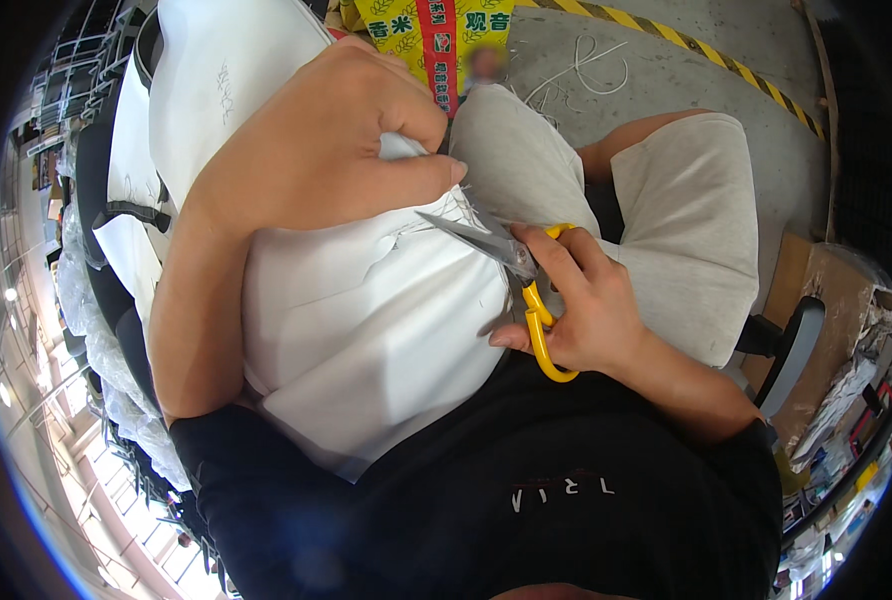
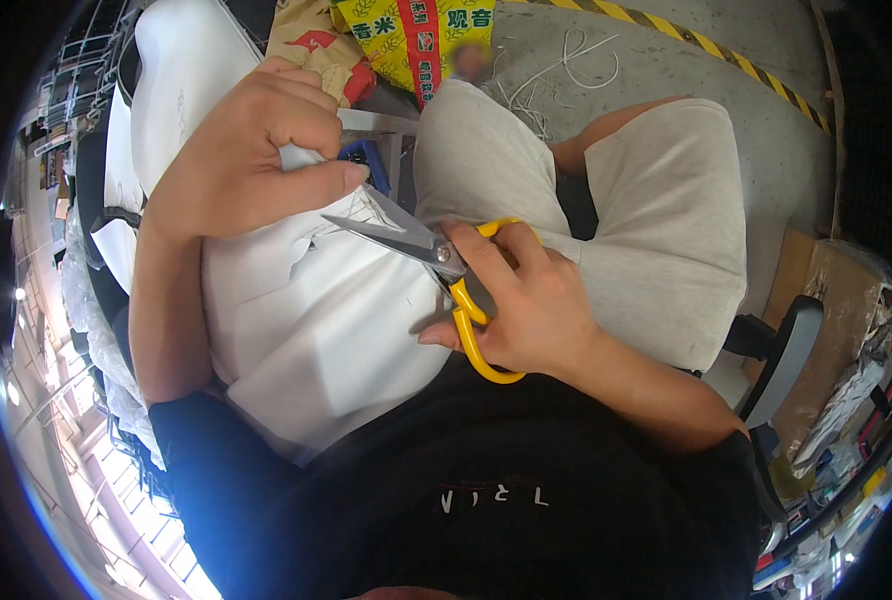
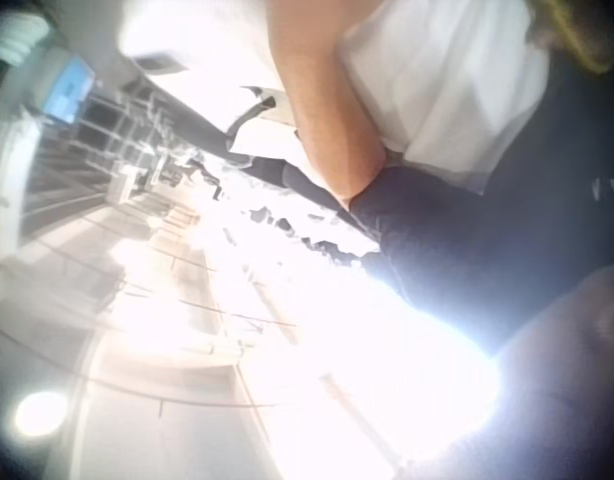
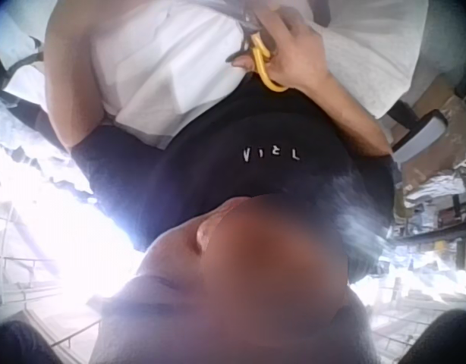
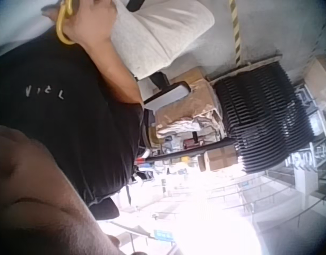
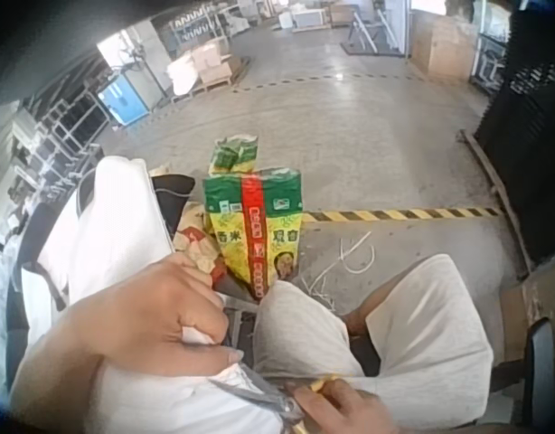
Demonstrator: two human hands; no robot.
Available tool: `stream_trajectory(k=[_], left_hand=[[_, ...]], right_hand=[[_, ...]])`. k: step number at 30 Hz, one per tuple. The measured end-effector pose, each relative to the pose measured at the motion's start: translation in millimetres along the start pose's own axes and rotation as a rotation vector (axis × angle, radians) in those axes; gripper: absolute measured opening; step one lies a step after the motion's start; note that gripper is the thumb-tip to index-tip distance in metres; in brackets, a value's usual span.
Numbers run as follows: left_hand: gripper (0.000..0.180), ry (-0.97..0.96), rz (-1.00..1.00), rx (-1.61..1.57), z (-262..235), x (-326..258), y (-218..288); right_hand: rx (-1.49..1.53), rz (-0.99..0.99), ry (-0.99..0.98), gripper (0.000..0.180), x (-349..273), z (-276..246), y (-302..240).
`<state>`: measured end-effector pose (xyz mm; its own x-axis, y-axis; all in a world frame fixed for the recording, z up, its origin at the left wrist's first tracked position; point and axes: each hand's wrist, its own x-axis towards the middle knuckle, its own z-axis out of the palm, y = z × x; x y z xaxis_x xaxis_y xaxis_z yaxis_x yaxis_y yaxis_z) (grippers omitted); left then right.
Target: Trim excess white fabric from a chair seat or back component using scissors.
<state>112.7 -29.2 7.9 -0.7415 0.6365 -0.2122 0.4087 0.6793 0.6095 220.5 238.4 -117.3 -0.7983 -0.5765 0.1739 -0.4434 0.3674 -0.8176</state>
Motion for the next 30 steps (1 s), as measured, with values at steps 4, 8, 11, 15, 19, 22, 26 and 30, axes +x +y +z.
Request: stream_trajectory(k=[4, 8, 11, 15, 19, 22, 26, 30], left_hand=[[0.031, -0.037, -0.015, -0.004, -1, 0, -1], [0.031, -0.001, 0.03, -0.041, 0, 0, -2], [0.032, -0.012, 0.036, -0.06, 0, 1, -3], [0.034, -0.01, 0.066, -0.081, 1, 1, -4], [0.035, -0.029, 0.015, -0.037, -1, 0, -2], [0.035, -0.015, -0.001, -0.068, 0, 1, -7], [0.036, -0.04, -0.05, -0.064, -4, 1, -9], [0.036, 0.039, 0.022, -0.088, -3, -2, -9]], right_hand=[[0.069, 0.022, -0.033, 0.095, -4, 1, 2], [0.171, -0.007, -0.028, 0.094, -7, 7, 7], [0.249, -0.028, -0.002, 0.094, -9, 14, 10], [0.135, 0.072, -0.033, 0.094, -5, 9, -3], [0.0, 0.104, -0.006, 0.092, 5, 7, -18], [-0.01, 0.127, -0.014, 0.089, 5, 8, -17], [0.225, 0.116, -0.071, 0.088, -4, 9, -8], [0.532, 0.161, -0.187, 0.082, -7, 6, -1]])
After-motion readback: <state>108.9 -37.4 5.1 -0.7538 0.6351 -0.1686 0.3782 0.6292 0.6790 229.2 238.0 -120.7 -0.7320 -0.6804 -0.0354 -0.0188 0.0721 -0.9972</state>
